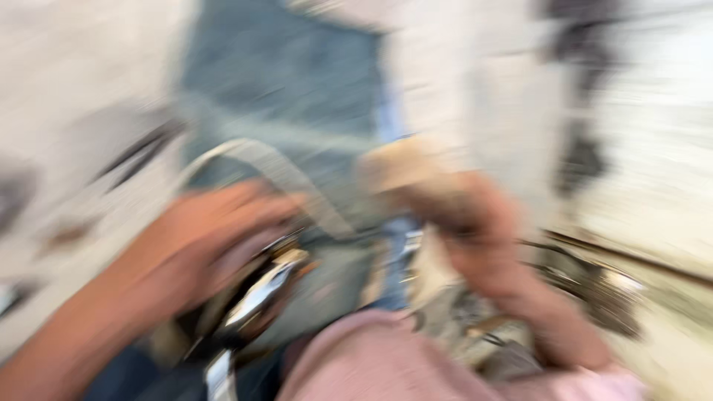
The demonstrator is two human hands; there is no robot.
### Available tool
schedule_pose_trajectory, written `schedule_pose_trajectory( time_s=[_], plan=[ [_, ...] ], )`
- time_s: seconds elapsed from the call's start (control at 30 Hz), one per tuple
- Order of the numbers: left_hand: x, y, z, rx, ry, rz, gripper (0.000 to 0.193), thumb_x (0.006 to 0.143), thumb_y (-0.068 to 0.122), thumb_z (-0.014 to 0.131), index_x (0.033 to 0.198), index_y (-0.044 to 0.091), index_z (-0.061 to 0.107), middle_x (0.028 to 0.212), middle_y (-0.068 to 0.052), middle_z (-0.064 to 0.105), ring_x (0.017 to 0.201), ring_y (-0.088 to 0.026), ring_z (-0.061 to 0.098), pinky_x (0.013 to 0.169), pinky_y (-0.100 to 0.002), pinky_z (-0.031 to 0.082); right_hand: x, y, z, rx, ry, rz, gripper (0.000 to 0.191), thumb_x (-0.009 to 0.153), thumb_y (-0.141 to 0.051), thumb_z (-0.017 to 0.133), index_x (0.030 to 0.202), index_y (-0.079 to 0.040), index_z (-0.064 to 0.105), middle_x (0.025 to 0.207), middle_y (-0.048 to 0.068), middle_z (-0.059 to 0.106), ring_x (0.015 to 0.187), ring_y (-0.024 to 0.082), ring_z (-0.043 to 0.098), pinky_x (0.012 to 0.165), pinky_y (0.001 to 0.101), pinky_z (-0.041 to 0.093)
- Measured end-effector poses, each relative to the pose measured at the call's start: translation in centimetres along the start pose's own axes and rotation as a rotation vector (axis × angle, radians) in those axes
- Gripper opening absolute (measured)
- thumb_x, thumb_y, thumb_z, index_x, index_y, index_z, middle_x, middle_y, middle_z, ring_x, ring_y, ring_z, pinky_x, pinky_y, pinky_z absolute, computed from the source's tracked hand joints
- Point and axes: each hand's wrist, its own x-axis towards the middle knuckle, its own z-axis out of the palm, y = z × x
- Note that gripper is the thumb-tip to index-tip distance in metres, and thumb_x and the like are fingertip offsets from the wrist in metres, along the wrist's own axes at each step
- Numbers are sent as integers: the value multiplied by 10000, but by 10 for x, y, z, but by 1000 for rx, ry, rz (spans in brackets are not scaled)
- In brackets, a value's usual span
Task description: The person sits cross-legged and uses a wooden mallet and metal punch to shape a shiny, curved metal object resting on a denim pad. They repeatedly strike the punch to refine the object's form, occasionally repositioning the object and tools.
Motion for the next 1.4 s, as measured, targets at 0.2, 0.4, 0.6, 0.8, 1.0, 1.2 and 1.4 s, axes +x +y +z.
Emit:
schedule_pose_trajectory(
  time_s=[0.2, 0.4, 0.6, 0.8, 1.0, 1.2, 1.4],
  plan=[
    [26, -45, 63, 18, 120, -70, 384, 840, 324, 750, 1173, 135, 728, 893, -9, 710, 836, -111, 747, 769, -345, 624, 25, -20, -28, -9, -134, -58, 600, 729, 81, 729, 1292, -70, 589, 1055, 105, 692, 970, 269, 723, 826, 396, 613],
    [8, -55, 69, -277, 163, -115, 467, 882, 181, 734, 1333, 79, 673, 852, -27, 730, 745, -108, 724, 754, -300, 663, 39, -41, -38, -87, -227, -109, 658, 693, 76, 696, 1325, -66, 579, 1079, 111, 702, 1002, 282, 713, 860, 396, 597],
    [19, -63, 66, -346, 57, -301, 425, 838, 168, 771, 1244, 71, 692, 863, -65, 732, 747, -163, 730, 705, -328, 634, 40, -30, -32, -164, -256, -132, 599, 812, 29, 745, 1365, -115, 563, 1096, 50, 706, 980, 230, 720, 879, 390, 583],
    [22, -38, 50, -200, 115, -294, 384, 794, 154, 808, 1155, 64, 711, 873, -103, 735, 749, -218, 737, 656, -356, 605, 49, -26, -36, -236, -282, -218, 616, 737, 54, 723, 1322, -94, 604, 1043, 66, 697, 966, 275, 696, 872, 424, 582],
    [2, 1, 12, 55, 268, 42, 327, 894, 133, 798, 1200, 75, 698, 1062, -111, 750, 897, -231, 748, 778, -345, 626, 51, -36, -16, 255, -104, 296, 503, 905, 87, 737, 1362, -40, 569, 982, 30, 660, 877, 106, 680, 695, 259, 601],
    [-3, -4, 11, 0, 298, 69, 353, 951, 158, 811, 1257, 43, 678, 1057, -101, 743, 873, -182, 740, 738, -289, 627, 61, -29, -8, -503, -381, -202, 430, 813, 96, 729, 1220, 45, 600, 928, 183, 667, 784, 263, 701, 688, 386, 595],
    [-17, -9, 10, -97, 265, 52, 388, 939, 131, 817, 1288, 47, 670, 1043, -97, 732, 932, -227, 739, 826, -335, 617, 26, 36, -5, 24, -279, 377, 253, 1024, -74, 616, 1227, 37, 514, 921, 134, 571, 795, 245, 655, 681, 415, 557]
  ],
)
